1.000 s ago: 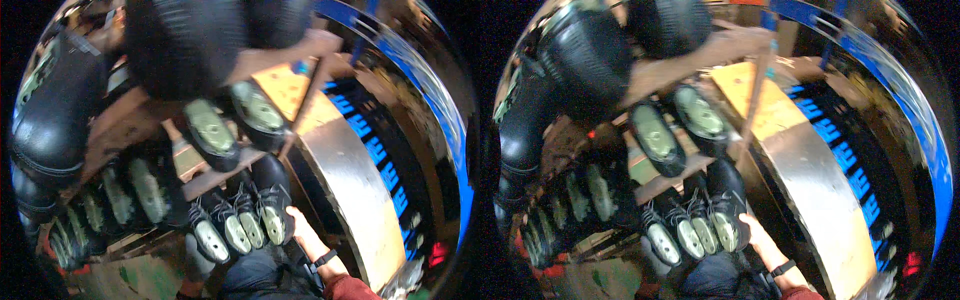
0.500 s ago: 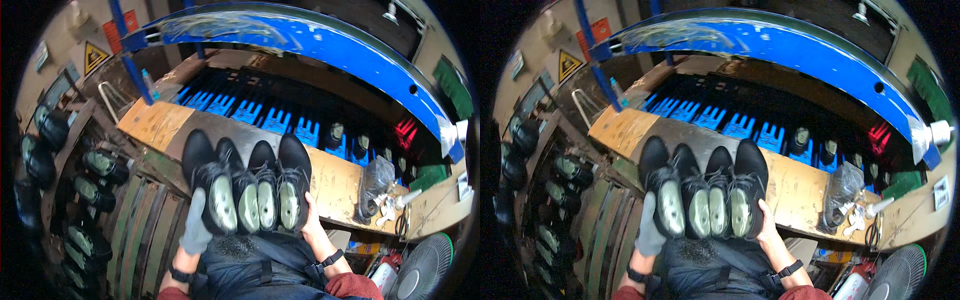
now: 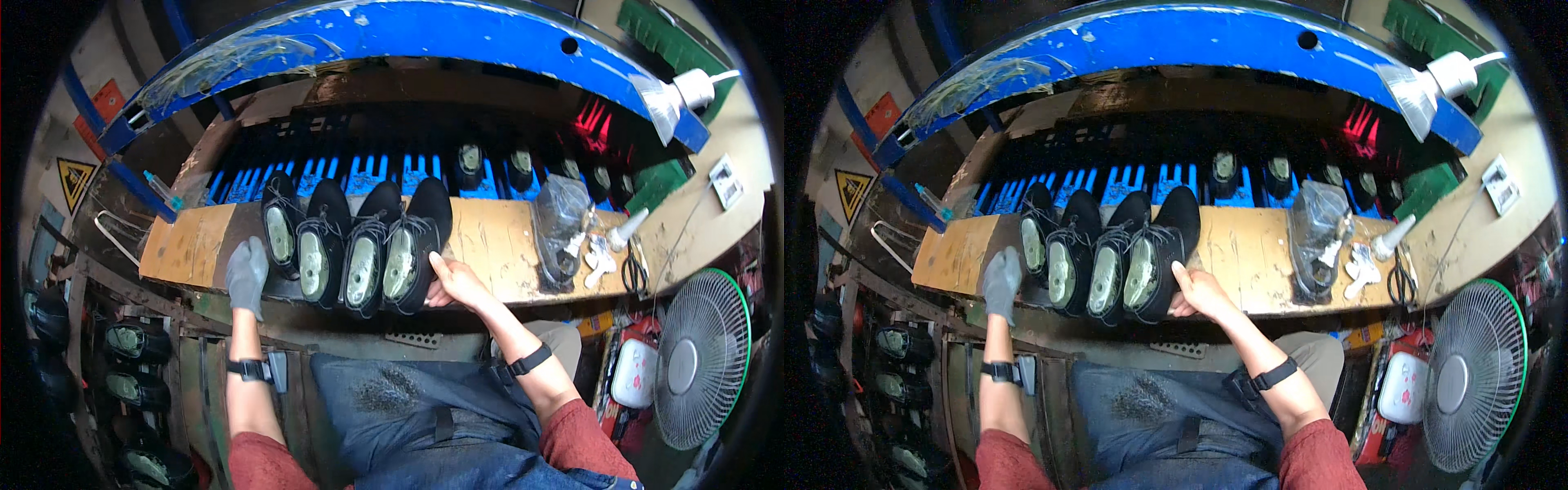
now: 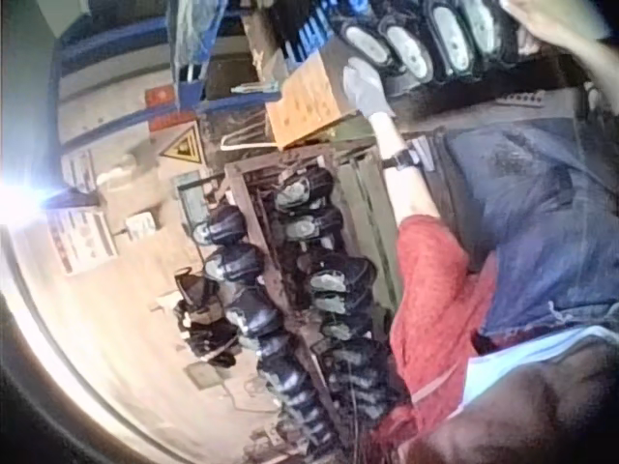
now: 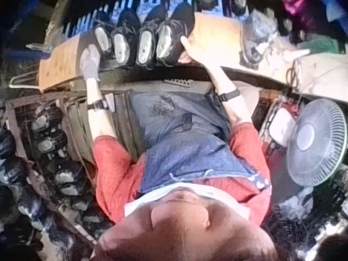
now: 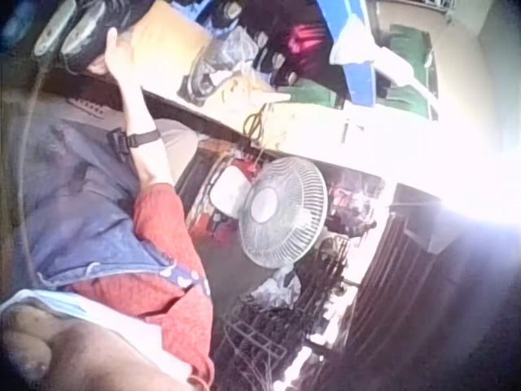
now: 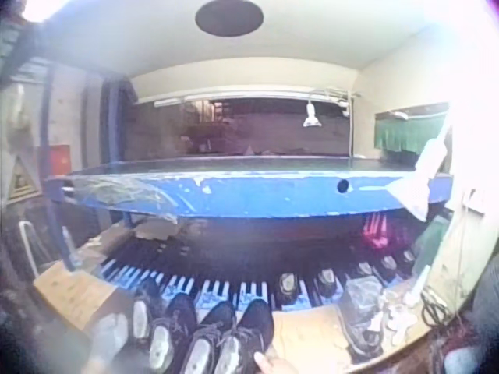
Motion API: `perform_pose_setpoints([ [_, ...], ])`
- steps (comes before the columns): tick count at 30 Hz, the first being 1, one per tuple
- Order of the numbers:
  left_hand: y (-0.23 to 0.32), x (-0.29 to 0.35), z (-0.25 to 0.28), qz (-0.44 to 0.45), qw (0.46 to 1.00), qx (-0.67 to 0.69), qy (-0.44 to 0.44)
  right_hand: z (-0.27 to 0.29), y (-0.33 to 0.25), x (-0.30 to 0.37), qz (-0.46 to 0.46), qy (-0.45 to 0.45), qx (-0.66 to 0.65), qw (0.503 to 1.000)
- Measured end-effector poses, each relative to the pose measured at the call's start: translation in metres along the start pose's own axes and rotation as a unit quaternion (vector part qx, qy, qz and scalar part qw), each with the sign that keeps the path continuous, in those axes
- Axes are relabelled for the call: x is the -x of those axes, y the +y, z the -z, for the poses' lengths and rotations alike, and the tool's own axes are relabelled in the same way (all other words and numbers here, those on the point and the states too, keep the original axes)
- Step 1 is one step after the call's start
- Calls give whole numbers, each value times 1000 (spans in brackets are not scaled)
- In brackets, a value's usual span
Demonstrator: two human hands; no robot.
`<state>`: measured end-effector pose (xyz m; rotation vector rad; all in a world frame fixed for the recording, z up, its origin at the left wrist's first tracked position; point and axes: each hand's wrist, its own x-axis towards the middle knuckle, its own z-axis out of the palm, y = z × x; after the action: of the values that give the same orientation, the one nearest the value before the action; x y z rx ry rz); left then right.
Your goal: Apply glue or adhesive to the sole or edge of a shoe using a brush.
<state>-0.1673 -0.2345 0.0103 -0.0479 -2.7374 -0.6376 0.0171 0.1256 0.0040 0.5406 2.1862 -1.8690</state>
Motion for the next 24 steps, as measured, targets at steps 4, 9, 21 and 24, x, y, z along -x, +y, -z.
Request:
perform_pose_setpoints([
  [4, 10, 82, 29, 98, 982, 161, 6, 28, 59, 44, 12, -50, -3, 999],
  [9, 33, 201, 56, 141, 962, 231, -24, 47, 206, 65, 63, -144, 449, 879],
  [21, 203, 215, 96, -354, 931, 43, 81, 90, 270, 50, 7, -79, 69, 994],
  [24, 257, 181, 65, -350, 934, 17, 70, 145, 238, 91, 44, 12, -167, 985],
])
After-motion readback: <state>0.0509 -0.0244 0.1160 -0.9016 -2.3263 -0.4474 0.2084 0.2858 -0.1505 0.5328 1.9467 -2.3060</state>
